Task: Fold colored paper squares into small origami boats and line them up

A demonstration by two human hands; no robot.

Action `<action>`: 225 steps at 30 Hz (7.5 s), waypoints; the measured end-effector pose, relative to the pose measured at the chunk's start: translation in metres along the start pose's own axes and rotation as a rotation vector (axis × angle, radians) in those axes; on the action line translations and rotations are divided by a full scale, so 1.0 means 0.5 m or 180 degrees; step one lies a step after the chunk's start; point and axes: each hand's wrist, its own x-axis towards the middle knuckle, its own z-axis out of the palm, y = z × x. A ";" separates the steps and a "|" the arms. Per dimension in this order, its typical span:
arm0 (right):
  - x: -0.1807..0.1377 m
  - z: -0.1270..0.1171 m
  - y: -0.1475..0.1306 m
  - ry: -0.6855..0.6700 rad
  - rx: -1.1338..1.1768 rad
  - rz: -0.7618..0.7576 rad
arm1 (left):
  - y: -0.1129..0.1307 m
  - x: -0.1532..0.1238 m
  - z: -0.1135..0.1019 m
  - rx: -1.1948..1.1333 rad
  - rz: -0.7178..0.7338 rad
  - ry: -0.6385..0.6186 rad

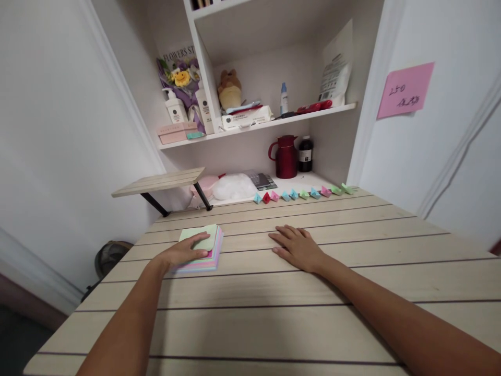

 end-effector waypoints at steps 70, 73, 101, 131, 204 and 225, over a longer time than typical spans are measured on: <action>-0.019 -0.078 0.046 -0.0070 0.2083 -0.0166 | 0.179 0.061 0.282 -0.0637 0.1637 0.0082; -0.017 -0.076 0.051 0.0067 0.1931 -0.0295 | 0.179 0.065 0.289 -0.0328 0.1768 0.0049; -0.027 -0.065 0.035 0.0026 0.1202 0.0053 | 0.173 0.095 0.332 -0.0363 0.0795 0.0988; -0.031 -0.087 0.078 -0.0295 0.1174 -0.1151 | 0.191 0.087 0.312 0.1161 0.1605 0.0632; -0.026 -0.083 0.086 -0.0101 0.1708 -0.0991 | 0.182 0.089 0.327 0.0693 0.1799 0.0562; -0.021 -0.091 0.107 -0.0499 0.2272 -0.0822 | 0.187 0.036 0.277 0.1429 0.2039 -0.0318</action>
